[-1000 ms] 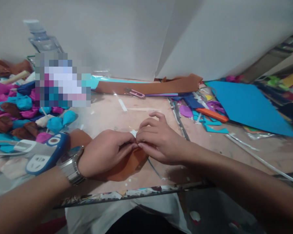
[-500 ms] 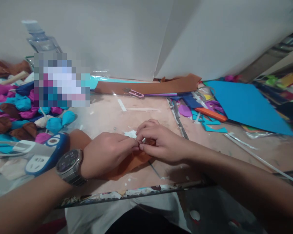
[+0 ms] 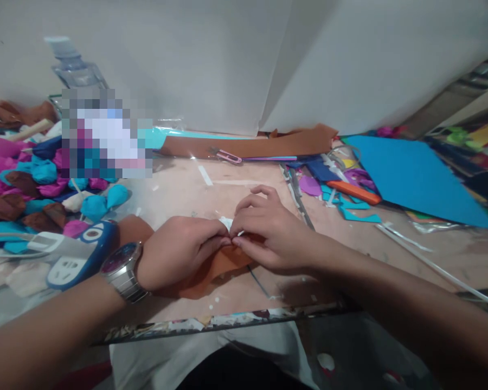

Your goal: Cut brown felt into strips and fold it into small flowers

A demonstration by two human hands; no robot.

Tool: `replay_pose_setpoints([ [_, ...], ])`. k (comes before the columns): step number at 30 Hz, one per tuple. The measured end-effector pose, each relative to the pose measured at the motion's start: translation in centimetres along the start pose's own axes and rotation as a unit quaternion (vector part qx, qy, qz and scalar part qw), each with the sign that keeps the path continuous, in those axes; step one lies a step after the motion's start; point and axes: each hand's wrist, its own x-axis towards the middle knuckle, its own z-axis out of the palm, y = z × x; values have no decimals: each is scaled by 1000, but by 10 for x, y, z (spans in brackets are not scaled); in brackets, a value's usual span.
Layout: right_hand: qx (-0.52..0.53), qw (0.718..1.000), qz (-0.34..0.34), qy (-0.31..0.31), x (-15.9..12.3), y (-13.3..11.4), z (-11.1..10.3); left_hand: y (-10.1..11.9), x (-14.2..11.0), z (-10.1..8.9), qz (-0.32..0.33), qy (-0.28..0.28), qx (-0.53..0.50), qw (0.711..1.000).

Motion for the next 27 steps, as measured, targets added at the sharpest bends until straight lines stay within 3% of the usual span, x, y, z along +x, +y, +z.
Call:
replay_pose_setpoints([
  [7, 36, 999, 16, 0, 0, 4, 5, 6, 2, -5, -20, -21, -101, 994],
  [17, 78, 996, 37, -18, 0, 3, 10, 9, -1, -6, -19, -34, -147, 988],
  [20, 32, 999, 35, -4, 0, 4, 6, 9, 0, -6, -31, -29, -143, 989],
  [23, -56, 997, 21, 50, 0, 5, 3, 9, 1, -5, -48, -12, -123, 991],
  [27, -122, 989, -32, 78, -1, 4, 3, 6, 2, -5, -63, 0, -123, 990],
])
